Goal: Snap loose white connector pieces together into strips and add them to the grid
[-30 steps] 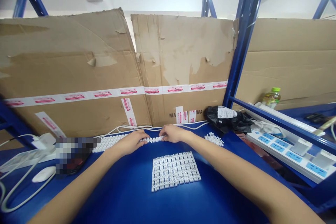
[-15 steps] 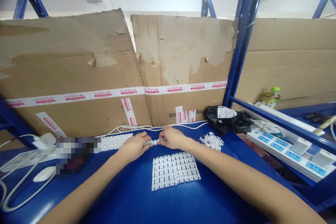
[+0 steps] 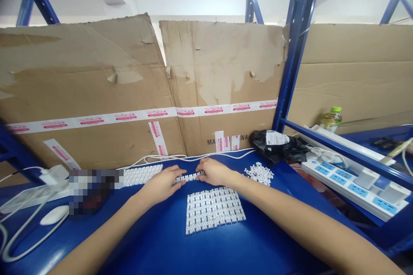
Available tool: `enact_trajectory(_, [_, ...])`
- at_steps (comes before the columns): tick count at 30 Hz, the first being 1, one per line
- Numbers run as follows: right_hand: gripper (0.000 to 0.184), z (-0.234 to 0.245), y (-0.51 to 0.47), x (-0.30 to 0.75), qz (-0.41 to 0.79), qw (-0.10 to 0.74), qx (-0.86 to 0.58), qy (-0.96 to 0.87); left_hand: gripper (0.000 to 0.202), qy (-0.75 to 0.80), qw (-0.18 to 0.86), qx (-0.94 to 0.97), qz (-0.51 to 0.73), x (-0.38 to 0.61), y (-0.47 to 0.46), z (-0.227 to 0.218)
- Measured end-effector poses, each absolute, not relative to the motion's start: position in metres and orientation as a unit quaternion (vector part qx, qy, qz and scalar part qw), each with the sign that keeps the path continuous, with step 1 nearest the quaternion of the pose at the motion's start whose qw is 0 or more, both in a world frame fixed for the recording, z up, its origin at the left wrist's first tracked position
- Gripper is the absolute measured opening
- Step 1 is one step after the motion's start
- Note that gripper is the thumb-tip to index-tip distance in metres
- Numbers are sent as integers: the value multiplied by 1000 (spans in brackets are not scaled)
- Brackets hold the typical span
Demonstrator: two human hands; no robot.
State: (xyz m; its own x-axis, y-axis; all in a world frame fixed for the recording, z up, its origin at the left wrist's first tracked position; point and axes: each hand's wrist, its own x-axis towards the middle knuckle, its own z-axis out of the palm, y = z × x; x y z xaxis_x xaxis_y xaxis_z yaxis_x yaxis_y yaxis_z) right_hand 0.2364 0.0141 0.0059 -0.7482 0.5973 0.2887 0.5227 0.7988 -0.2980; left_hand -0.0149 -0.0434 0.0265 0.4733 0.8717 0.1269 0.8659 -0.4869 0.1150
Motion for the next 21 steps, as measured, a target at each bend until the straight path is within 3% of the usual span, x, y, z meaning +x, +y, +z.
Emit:
enact_trajectory(11, [22,8,15,244,132,184,-265,-937,26,422,75,895,124,-34,-37,24])
enact_trajectory(17, [28,16,9,249,141,177,-265,-937,36,446,111,874,154,-41,-44,26])
enact_trajectory(21, [25,18,9,252,164,182,-254,-936,33,445,137,871,157,-47,-45,27])
